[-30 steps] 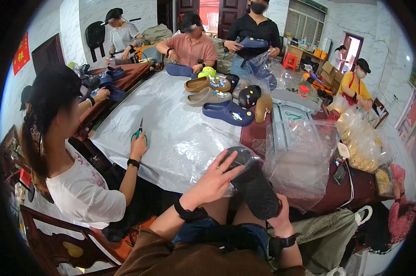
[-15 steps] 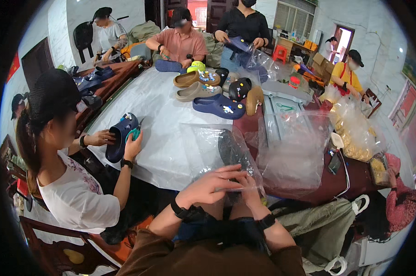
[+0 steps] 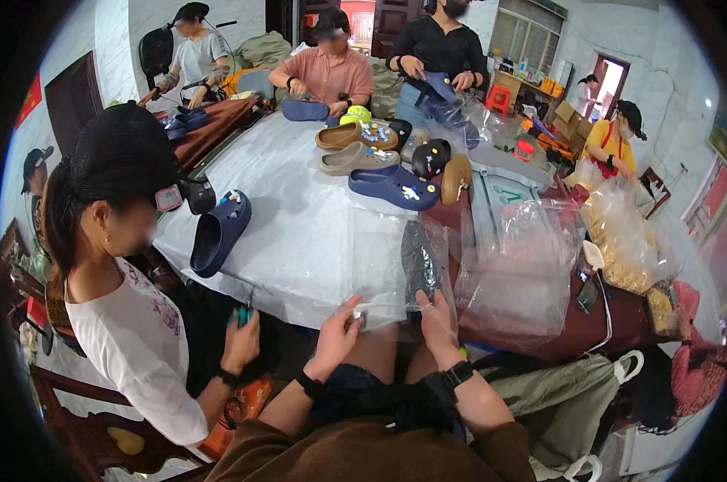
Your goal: Packing manufactured shoes into bags and sorting components at a factory table.
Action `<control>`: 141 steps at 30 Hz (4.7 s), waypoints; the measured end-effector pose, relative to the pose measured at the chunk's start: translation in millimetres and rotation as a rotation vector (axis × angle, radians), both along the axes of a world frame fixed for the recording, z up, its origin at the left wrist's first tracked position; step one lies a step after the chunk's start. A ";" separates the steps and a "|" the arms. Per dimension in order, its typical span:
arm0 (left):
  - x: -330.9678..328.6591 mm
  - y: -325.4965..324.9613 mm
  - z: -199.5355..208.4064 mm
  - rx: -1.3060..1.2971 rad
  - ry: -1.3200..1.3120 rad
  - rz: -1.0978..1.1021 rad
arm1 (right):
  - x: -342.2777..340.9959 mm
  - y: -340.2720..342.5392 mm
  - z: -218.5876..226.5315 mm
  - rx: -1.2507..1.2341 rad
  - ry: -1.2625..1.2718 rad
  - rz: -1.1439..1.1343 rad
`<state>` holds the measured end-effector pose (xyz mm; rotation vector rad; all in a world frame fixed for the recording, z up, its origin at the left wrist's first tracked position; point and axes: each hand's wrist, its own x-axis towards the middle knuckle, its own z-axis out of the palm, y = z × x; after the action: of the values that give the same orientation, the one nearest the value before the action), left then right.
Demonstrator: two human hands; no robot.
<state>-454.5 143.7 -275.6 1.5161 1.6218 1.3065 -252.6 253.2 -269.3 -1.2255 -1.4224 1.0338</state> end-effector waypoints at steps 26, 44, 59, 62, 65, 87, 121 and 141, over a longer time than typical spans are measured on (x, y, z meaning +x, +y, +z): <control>-17.7 27.1 -13.6 -0.065 -0.187 -0.053 | 15.7 42.7 -33.3 0.620 -0.449 -0.092; -21.1 22.9 -38.2 -0.068 -0.146 0.026 | 91.5 28.4 148.8 -0.147 0.028 0.863; -29.0 19.1 -52.4 0.050 0.015 0.039 | -22.8 346.1 61.6 0.311 -0.858 -0.174; -23.2 22.2 -22.5 -0.033 -0.010 0.026 | -6.4 365.5 41.2 0.150 -0.962 -0.190; -24.2 18.4 -23.2 -0.078 -0.035 0.039 | -16.8 356.9 32.8 0.220 -0.861 -0.233; -42.2 -8.5 89.3 0.161 0.144 0.242 | 55.9 80.0 171.7 0.011 0.589 0.265; 14.6 27.7 53.5 0.306 0.633 0.311 | 273.4 -157.7 86.5 -0.087 0.323 -0.085; 23.0 39.7 64.4 0.382 0.006 0.093 | 79.5 -111.2 67.3 0.351 -0.324 -0.046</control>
<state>-431.5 183.4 -211.2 1.6752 1.5221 1.7419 -173.1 141.9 -202.1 -1.1909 -1.7294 0.5359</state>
